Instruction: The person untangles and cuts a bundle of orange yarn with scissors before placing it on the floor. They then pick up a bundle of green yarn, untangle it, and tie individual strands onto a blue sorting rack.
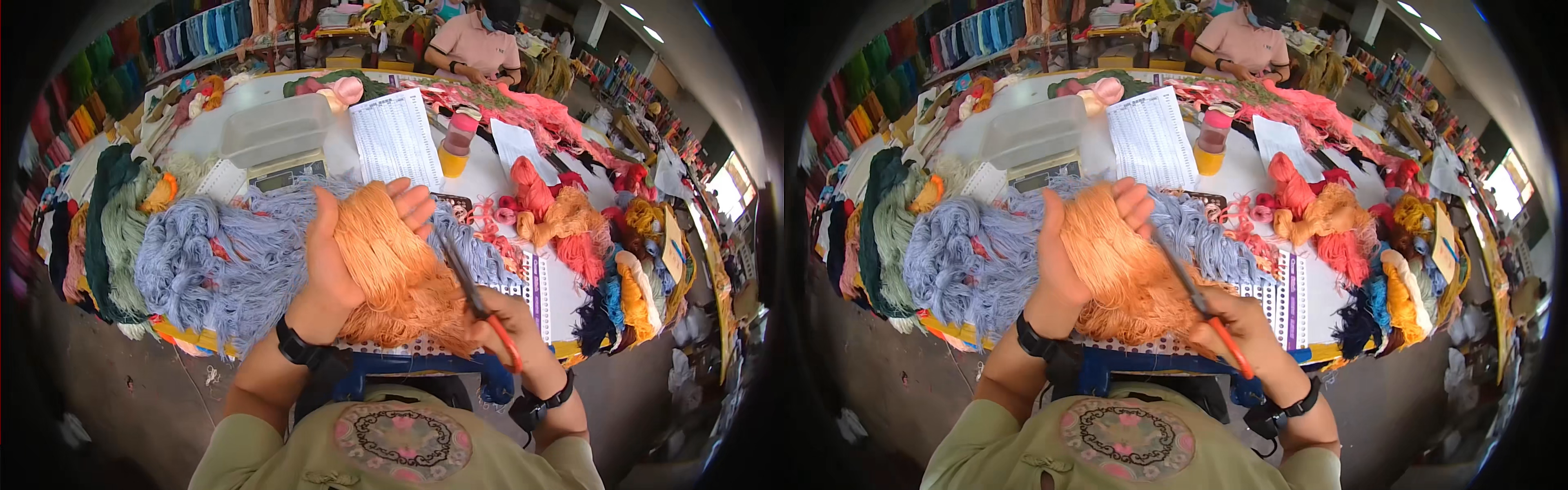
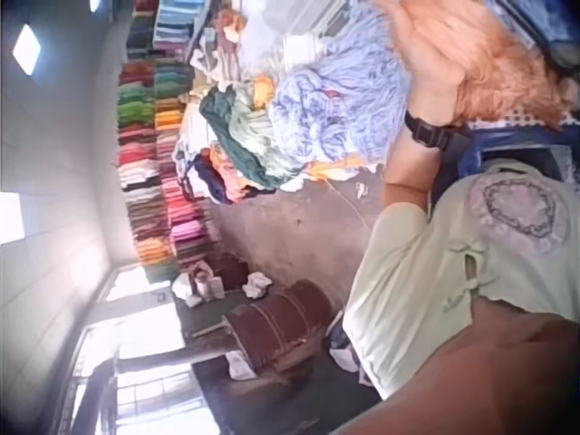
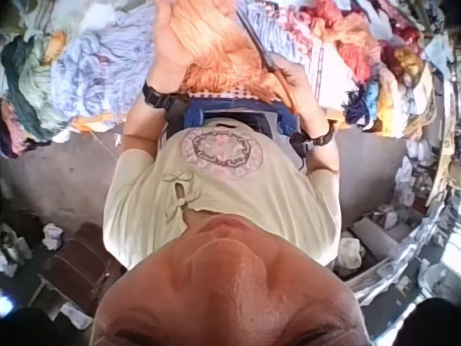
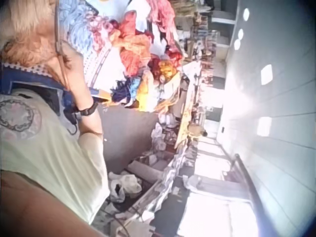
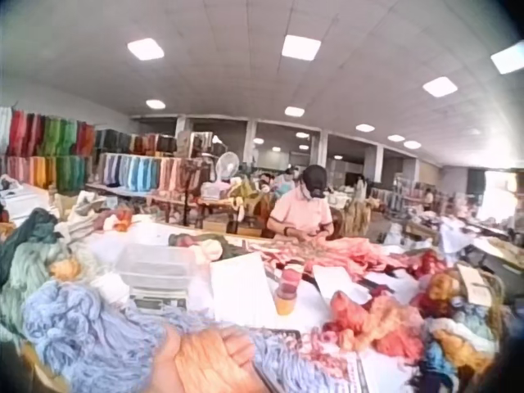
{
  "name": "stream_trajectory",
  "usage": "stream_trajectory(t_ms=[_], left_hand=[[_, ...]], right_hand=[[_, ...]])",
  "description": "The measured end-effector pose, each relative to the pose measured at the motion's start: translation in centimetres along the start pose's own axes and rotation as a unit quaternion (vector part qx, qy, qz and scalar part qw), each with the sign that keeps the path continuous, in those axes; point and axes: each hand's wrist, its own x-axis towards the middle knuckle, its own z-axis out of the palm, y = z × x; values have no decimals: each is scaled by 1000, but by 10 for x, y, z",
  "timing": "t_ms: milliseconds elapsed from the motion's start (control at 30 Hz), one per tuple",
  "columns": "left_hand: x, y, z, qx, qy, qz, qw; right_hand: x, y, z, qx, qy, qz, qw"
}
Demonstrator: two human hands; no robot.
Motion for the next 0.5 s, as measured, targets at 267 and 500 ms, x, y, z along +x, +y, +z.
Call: stream_trajectory(t_ms=[267, 500], left_hand=[[-4, -4, 4, 4, -6, -3, 1000], [-4, -5, 3, -11, -8, 11, 1000]], right_hand=[[12, 1, 17, -7, -46, -10, 999], [8, 1, 21, 1, -37, -5, 999]])
